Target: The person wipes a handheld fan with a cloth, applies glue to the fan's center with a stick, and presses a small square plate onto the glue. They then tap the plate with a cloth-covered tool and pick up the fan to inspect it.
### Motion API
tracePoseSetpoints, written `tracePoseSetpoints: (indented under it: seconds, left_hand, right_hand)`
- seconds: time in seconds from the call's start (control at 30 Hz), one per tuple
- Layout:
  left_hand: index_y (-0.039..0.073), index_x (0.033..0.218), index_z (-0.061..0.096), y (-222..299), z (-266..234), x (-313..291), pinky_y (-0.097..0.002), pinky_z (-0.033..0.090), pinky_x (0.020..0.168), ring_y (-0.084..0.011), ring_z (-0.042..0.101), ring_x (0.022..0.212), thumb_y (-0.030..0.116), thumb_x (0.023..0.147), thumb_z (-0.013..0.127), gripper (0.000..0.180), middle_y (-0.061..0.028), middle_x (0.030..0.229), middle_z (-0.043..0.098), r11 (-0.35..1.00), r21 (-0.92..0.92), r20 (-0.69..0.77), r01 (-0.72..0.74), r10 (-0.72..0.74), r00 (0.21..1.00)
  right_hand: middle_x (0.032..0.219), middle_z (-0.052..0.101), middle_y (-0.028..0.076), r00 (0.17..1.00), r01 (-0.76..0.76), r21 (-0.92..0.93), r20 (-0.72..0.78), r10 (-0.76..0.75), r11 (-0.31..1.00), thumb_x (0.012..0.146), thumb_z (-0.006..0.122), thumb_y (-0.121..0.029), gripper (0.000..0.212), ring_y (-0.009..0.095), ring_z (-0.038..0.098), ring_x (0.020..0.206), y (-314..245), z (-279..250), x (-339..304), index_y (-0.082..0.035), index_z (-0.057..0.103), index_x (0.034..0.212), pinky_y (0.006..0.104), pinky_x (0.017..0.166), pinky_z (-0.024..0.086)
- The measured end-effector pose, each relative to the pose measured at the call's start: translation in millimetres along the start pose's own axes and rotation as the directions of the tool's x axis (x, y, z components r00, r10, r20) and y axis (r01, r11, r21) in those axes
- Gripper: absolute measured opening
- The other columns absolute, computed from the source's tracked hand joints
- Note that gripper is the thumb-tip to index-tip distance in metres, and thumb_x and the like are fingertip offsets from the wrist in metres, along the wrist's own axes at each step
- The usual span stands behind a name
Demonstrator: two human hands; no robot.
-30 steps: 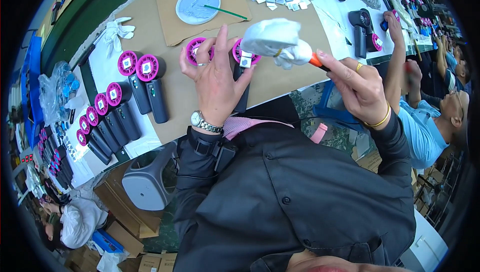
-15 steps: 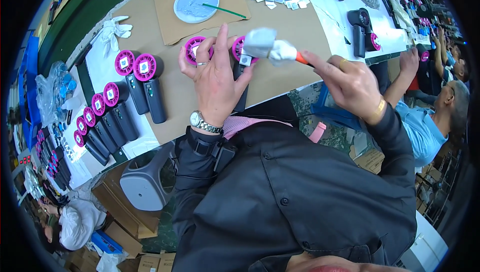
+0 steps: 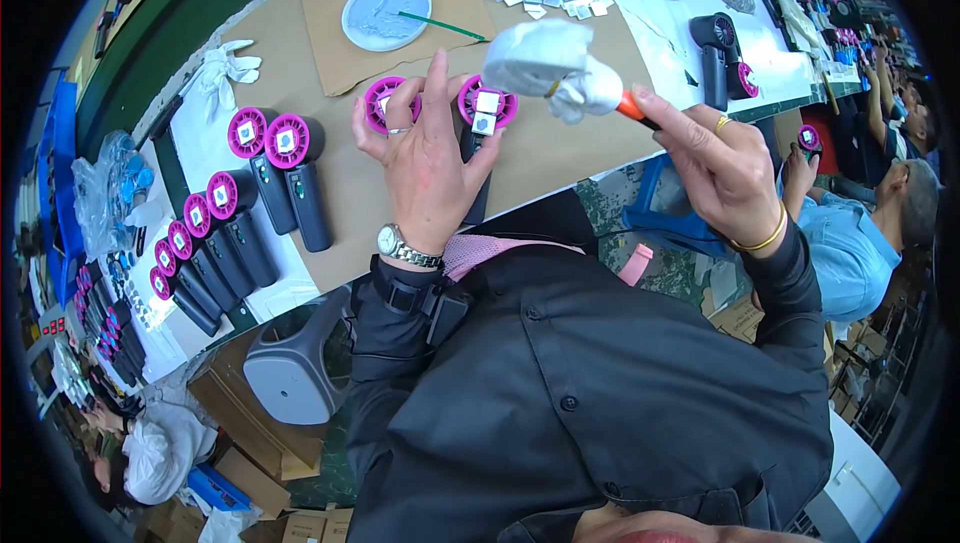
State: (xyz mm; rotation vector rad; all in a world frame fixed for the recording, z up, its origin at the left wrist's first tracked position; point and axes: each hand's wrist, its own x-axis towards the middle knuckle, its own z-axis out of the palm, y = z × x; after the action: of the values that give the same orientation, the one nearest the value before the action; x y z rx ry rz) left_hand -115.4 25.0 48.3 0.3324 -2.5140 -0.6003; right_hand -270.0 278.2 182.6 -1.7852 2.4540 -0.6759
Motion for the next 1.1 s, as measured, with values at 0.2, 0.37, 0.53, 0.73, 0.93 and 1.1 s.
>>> tracePoseSetpoints:
  seconds: [0.2, 0.37, 0.53, 0.73, 0.93, 1.1]
  left_hand:
    - [0.005, 0.167, 0.033, -1.3, 1.7, -1.2, -0.0665, 0.007, 0.126, -0.0258, 0.054, 0.137, 0.03, 0.085, 0.089, 0.103, 0.0041, 0.128, 0.077, 1.0, 0.008, -0.002, -0.003, 0.003, 1.0]
    - [0.005, 0.167, 0.034, -0.3, 1.5, -2.6, -0.0665, 0.008, 0.125, -0.0252, 0.054, 0.137, 0.031, 0.085, 0.089, 0.102, 0.0037, 0.129, 0.077, 1.0, 0.012, 0.001, 0.005, -0.005, 1.0]
    - [0.005, 0.167, 0.034, -0.5, 3.1, 1.4, -0.0659, 0.009, 0.125, -0.0251, 0.054, 0.137, 0.03, 0.084, 0.09, 0.103, 0.0032, 0.128, 0.077, 1.0, 0.005, -0.022, -0.011, 0.011, 1.0]
    - [0.006, 0.168, 0.033, -0.2, 2.7, -0.5, -0.0651, 0.008, 0.125, -0.0251, 0.054, 0.136, 0.029, 0.084, 0.09, 0.104, 0.0032, 0.128, 0.077, 1.0, -0.001, -0.005, -0.004, 0.004, 1.0]
    - [0.006, 0.168, 0.033, 0.0, 1.2, 1.4, -0.0647, 0.007, 0.125, -0.0251, 0.055, 0.135, 0.028, 0.084, 0.089, 0.104, 0.0034, 0.127, 0.077, 1.0, -0.007, -0.003, -0.01, 0.01, 1.0]
    - [0.006, 0.168, 0.033, 0.7, 2.3, 0.8, -0.0646, 0.008, 0.126, -0.0253, 0.055, 0.135, 0.029, 0.084, 0.089, 0.104, 0.0032, 0.126, 0.077, 1.0, 0.004, -0.009, -0.007, 0.007, 1.0]
  right_hand:
    - [0.081, 0.065, 0.012, 0.988, 0.062, -0.133, 0.151, -0.041, 0.989, 0.091, 0.073, 0.007, 0.06, 0.027, 0.061, 0.062, 4.0, 16.1, 1.0, -0.009, 0.068, 0.149, 0.0396, 0.058, 0.047]
    - [0.083, 0.067, 0.011, 0.997, 0.069, -0.06, 0.047, -0.067, 0.996, 0.092, 0.073, 0.003, 0.06, 0.029, 0.062, 0.062, -1.4, 8.0, -0.7, -0.013, 0.068, 0.151, 0.0409, 0.058, 0.049]
    - [0.082, 0.066, 0.012, 0.989, 0.035, -0.15, 0.149, -0.012, 0.988, 0.094, 0.073, 0.003, 0.06, 0.029, 0.061, 0.061, 4.9, 17.8, -2.9, -0.012, 0.067, 0.151, 0.041, 0.059, 0.049]
    - [0.077, 0.061, 0.012, 0.999, 0.001, -0.019, 0.039, -0.001, 1.0, 0.093, 0.071, 0.009, 0.058, 0.025, 0.06, 0.06, 1.5, 15.6, -2.2, -0.006, 0.068, 0.149, 0.0377, 0.058, 0.046]
    - [0.077, 0.061, 0.012, 0.997, -0.004, 0.052, -0.075, 0.008, 0.999, 0.092, 0.071, 0.011, 0.059, 0.023, 0.058, 0.059, 1.7, 3.7, -3.5, -0.004, 0.068, 0.148, 0.0359, 0.057, 0.044]
    - [0.078, 0.063, 0.013, 0.999, 0.017, 0.035, -0.043, -0.016, 0.999, 0.091, 0.072, 0.012, 0.058, 0.024, 0.058, 0.059, -1.6, 9.6, -9.0, -0.004, 0.069, 0.147, 0.0361, 0.056, 0.045]
